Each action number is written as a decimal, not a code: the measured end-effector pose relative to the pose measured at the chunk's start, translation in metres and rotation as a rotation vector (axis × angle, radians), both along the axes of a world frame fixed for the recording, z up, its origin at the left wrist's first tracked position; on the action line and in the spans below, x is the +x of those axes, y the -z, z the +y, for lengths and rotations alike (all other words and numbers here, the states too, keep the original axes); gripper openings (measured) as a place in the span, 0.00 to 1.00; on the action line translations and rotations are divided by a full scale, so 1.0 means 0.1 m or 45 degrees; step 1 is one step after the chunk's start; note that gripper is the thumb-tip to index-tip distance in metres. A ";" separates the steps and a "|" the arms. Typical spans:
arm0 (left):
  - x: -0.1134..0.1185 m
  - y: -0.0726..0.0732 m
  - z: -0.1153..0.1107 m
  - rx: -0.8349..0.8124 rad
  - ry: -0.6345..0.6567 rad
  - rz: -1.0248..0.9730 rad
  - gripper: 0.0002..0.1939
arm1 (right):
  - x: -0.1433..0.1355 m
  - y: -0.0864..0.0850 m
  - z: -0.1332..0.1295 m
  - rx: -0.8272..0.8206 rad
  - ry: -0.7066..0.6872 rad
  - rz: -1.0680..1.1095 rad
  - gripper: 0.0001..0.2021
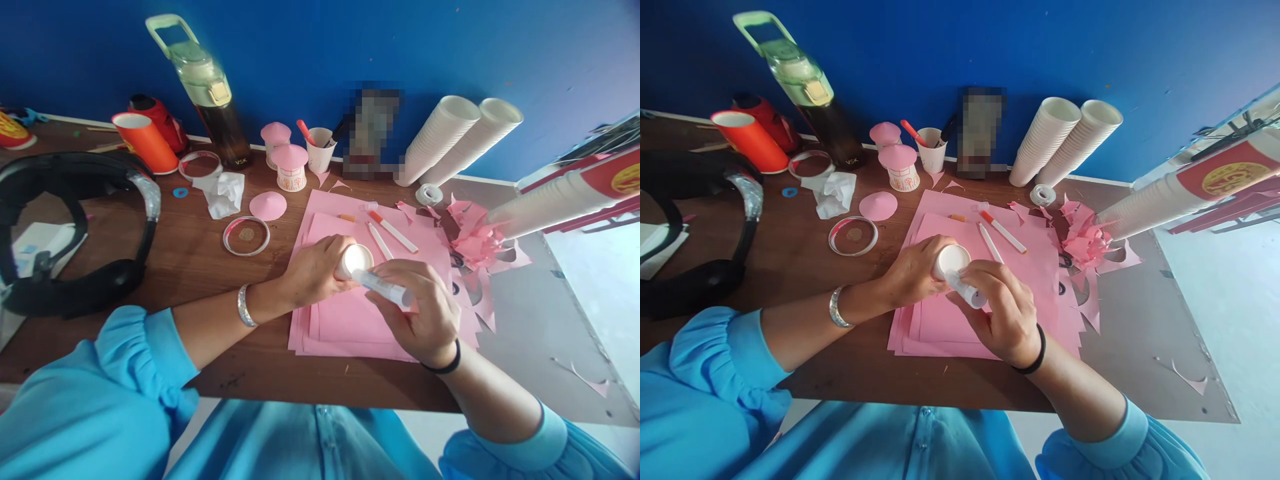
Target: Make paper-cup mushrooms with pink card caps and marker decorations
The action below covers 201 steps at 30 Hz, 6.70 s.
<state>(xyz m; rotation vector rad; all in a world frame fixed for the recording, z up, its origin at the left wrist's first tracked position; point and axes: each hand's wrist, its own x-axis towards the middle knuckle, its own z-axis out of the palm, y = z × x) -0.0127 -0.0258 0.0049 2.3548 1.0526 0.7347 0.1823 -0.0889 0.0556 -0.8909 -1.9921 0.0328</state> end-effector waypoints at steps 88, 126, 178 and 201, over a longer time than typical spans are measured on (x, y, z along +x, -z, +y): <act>0.01 -0.13 0.09 -0.483 0.272 -0.140 0.20 | -0.11 -0.18 0.56 -0.411 0.005 0.020 0.06; 0.02 -0.16 0.10 -0.477 0.341 -0.202 0.18 | -0.16 -0.22 0.55 -0.374 -0.047 -0.045 0.05; 0.02 -0.18 0.14 -0.335 0.498 -0.258 0.06 | -0.15 -0.27 0.29 -0.336 -0.214 -0.194 0.04; 0.03 -0.18 0.16 -0.393 0.516 -0.207 0.11 | 0.06 -0.33 0.11 -0.440 -0.372 -0.199 0.11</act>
